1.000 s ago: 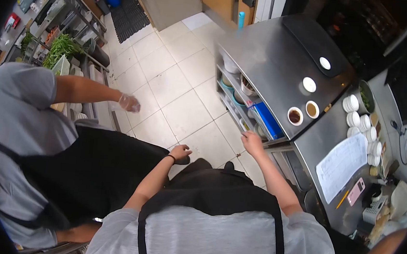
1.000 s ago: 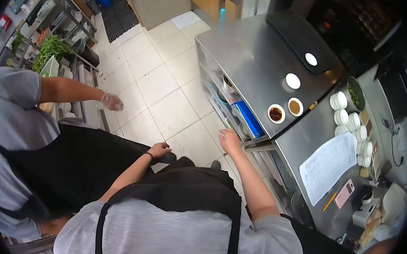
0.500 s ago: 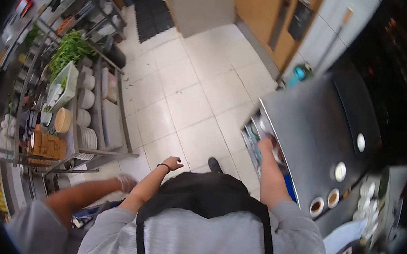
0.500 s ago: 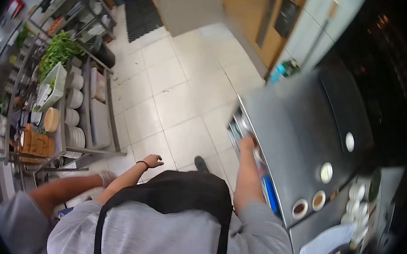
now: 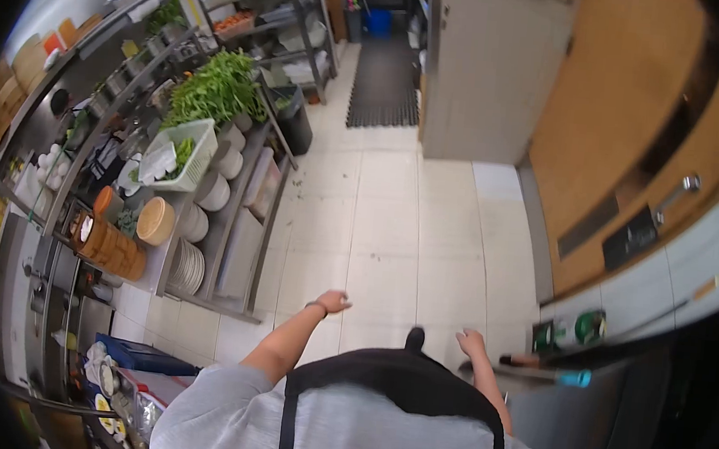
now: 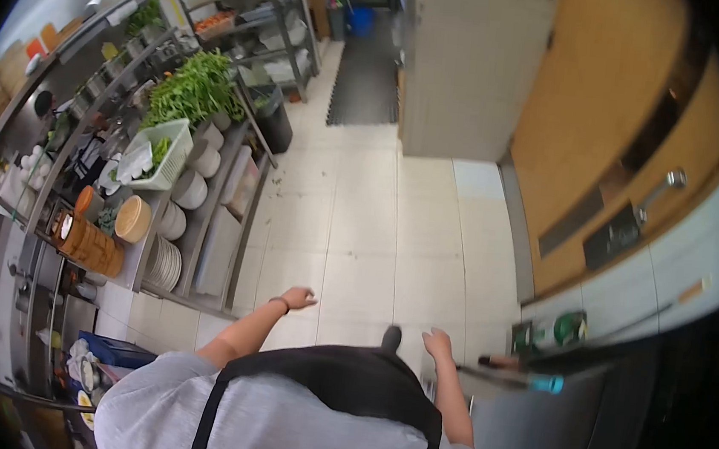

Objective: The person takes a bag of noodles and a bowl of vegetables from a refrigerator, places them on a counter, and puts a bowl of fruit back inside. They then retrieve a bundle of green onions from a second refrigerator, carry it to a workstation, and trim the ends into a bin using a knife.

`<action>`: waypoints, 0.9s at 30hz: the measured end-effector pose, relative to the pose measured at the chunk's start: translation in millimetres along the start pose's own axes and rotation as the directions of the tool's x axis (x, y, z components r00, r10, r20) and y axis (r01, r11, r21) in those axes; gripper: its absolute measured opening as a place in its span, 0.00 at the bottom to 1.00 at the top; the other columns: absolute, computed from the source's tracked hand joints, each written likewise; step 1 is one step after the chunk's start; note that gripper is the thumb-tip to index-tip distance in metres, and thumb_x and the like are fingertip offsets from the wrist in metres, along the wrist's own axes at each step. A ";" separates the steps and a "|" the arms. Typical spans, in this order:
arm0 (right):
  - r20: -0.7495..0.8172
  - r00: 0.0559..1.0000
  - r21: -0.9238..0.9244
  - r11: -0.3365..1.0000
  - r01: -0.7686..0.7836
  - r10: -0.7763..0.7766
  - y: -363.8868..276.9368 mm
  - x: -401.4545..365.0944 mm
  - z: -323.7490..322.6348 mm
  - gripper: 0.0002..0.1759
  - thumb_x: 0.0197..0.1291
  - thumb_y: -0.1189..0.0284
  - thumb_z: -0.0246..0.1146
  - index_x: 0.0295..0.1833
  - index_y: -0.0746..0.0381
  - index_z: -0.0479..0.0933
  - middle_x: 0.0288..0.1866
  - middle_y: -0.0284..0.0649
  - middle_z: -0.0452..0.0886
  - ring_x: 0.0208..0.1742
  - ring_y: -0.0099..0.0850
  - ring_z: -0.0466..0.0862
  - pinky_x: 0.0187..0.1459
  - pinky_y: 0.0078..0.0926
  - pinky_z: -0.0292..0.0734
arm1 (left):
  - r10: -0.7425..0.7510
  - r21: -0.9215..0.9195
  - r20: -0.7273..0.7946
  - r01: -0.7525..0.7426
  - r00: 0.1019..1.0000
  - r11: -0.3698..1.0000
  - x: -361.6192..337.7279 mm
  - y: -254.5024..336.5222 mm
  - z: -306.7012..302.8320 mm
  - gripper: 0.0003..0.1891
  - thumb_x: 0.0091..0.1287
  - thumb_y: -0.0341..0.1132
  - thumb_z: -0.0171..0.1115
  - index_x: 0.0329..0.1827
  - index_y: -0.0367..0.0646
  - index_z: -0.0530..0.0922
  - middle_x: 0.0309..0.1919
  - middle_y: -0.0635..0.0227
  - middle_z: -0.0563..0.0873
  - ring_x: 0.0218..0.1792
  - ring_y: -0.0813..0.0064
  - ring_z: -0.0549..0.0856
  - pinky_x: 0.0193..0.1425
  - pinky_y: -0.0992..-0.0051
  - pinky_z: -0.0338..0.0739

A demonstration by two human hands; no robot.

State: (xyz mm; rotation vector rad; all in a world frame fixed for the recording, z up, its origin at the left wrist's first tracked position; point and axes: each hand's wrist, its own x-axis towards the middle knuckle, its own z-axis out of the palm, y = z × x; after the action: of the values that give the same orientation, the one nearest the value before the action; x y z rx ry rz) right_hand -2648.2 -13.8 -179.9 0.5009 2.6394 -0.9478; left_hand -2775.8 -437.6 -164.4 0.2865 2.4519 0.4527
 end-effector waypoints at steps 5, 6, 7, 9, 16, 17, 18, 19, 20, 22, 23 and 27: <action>0.040 0.992 -0.052 0.991 0.122 -0.120 -53.8 141.1 -68.0 0.24 0.49 0.57 0.59 0.48 0.64 0.77 0.44 0.50 0.79 0.48 0.42 0.78 0.52 0.33 0.72 | -0.232 -0.006 0.019 0.232 0.973 0.973 4.3 -75.4 -38.0 0.23 0.54 0.53 0.56 0.38 0.42 0.82 0.40 0.56 0.83 0.46 0.58 0.80 0.52 0.64 0.72; 0.048 0.988 -0.061 0.986 0.153 -0.150 -73.1 171.0 -71.9 0.24 0.49 0.57 0.59 0.48 0.64 0.77 0.44 0.50 0.79 0.48 0.42 0.78 0.52 0.33 0.72 | -0.303 -0.084 -0.065 0.297 0.951 0.951 -2.9 -86.6 -43.7 0.22 0.54 0.53 0.56 0.37 0.42 0.82 0.39 0.55 0.83 0.45 0.58 0.80 0.52 0.64 0.72; 0.090 0.984 -0.131 0.978 0.162 -0.151 -93.0 199.7 -73.9 0.24 0.50 0.58 0.59 0.48 0.63 0.77 0.45 0.49 0.79 0.49 0.42 0.78 0.51 0.33 0.72 | -0.376 -0.170 -0.139 0.352 0.916 0.921 -11.0 -98.1 -46.0 0.22 0.54 0.53 0.56 0.37 0.42 0.82 0.38 0.55 0.83 0.45 0.58 0.80 0.51 0.64 0.73; 0.145 0.976 -0.222 0.956 0.192 -0.162 -134.4 248.7 -77.3 0.23 0.50 0.58 0.60 0.48 0.63 0.77 0.45 0.49 0.79 0.49 0.42 0.78 0.51 0.32 0.72 | -0.529 -0.366 -0.168 0.445 0.832 0.817 -27.6 -114.2 -44.3 0.22 0.54 0.53 0.56 0.38 0.42 0.82 0.39 0.55 0.83 0.45 0.58 0.80 0.51 0.65 0.73; 0.291 0.870 -0.124 0.886 0.447 -0.398 -310.5 372.8 -38.6 0.24 0.51 0.57 0.59 0.50 0.61 0.76 0.46 0.49 0.79 0.49 0.42 0.78 0.52 0.35 0.72 | -0.617 -0.178 0.338 0.692 0.711 0.700 -28.4 -168.6 34.7 0.29 0.53 0.61 0.54 0.41 0.44 0.81 0.46 0.58 0.81 0.48 0.60 0.79 0.53 0.63 0.72; 0.272 0.849 -0.120 0.860 0.496 -0.452 -324.7 391.4 -30.8 0.24 0.51 0.57 0.59 0.51 0.60 0.76 0.46 0.49 0.79 0.49 0.43 0.78 0.52 0.35 0.72 | -0.615 -0.222 0.356 0.703 0.703 0.675 -25.7 -179.5 33.3 0.29 0.53 0.61 0.54 0.41 0.44 0.81 0.46 0.58 0.81 0.48 0.60 0.79 0.53 0.63 0.71; 0.312 0.845 -0.131 0.861 0.491 -0.434 -334.4 404.3 -26.4 0.25 0.51 0.57 0.59 0.50 0.61 0.76 0.45 0.49 0.79 0.49 0.43 0.78 0.52 0.35 0.72 | -0.615 -0.253 0.366 0.711 0.698 0.656 -20.2 -188.0 25.1 0.29 0.53 0.61 0.53 0.42 0.44 0.81 0.46 0.58 0.81 0.49 0.59 0.79 0.54 0.63 0.71; 0.348 0.839 -0.140 0.861 0.488 -0.419 -341.5 418.9 -20.6 0.25 0.50 0.57 0.59 0.50 0.61 0.76 0.45 0.49 0.79 0.48 0.43 0.78 0.51 0.34 0.72 | -0.617 -0.280 0.352 0.708 0.704 0.648 -9.3 -201.5 9.7 0.29 0.54 0.61 0.53 0.42 0.44 0.81 0.47 0.58 0.81 0.49 0.59 0.79 0.54 0.63 0.71; 0.348 0.848 -0.118 0.879 0.462 -0.400 -346.3 433.2 -16.0 0.24 0.50 0.56 0.60 0.50 0.61 0.76 0.44 0.49 0.80 0.47 0.43 0.79 0.51 0.34 0.72 | -0.614 -0.304 0.321 0.693 0.721 0.654 5.9 -216.3 -7.0 0.29 0.54 0.60 0.53 0.42 0.43 0.80 0.47 0.58 0.80 0.49 0.59 0.79 0.54 0.63 0.71; 0.326 0.870 -0.101 0.901 0.422 -0.371 -333.9 465.3 -6.7 0.23 0.50 0.56 0.60 0.47 0.61 0.78 0.42 0.49 0.80 0.45 0.43 0.79 0.49 0.34 0.73 | -0.607 -0.341 0.183 0.629 0.774 0.699 44.1 -250.9 -55.6 0.29 0.54 0.60 0.53 0.43 0.43 0.80 0.48 0.58 0.80 0.50 0.59 0.78 0.55 0.63 0.70; 0.305 0.882 -0.102 0.909 0.405 -0.359 -316.1 481.2 -2.6 0.22 0.50 0.56 0.59 0.45 0.61 0.79 0.41 0.49 0.80 0.45 0.43 0.79 0.49 0.33 0.73 | -0.582 -0.358 0.061 0.562 0.811 0.746 68.5 -271.9 -85.6 0.29 0.54 0.60 0.53 0.43 0.43 0.80 0.48 0.58 0.80 0.50 0.59 0.78 0.55 0.63 0.70; 0.480 0.869 -0.515 0.763 0.391 -0.121 -217.4 537.6 -0.7 0.24 0.51 0.52 0.52 0.30 0.62 0.80 0.38 0.47 0.81 0.44 0.43 0.79 0.46 0.39 0.72 | -0.729 -0.393 -0.030 0.662 0.684 0.638 195.5 -300.0 -265.8 0.25 0.56 0.55 0.52 0.42 0.41 0.81 0.47 0.51 0.79 0.50 0.55 0.77 0.56 0.63 0.69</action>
State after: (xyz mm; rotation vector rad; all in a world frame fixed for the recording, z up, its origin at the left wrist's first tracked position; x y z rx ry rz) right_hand -3220.7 -50.6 -264.6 -0.2238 2.4339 -0.1822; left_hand -3120.7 -719.4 -186.9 -0.8925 2.3511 0.5636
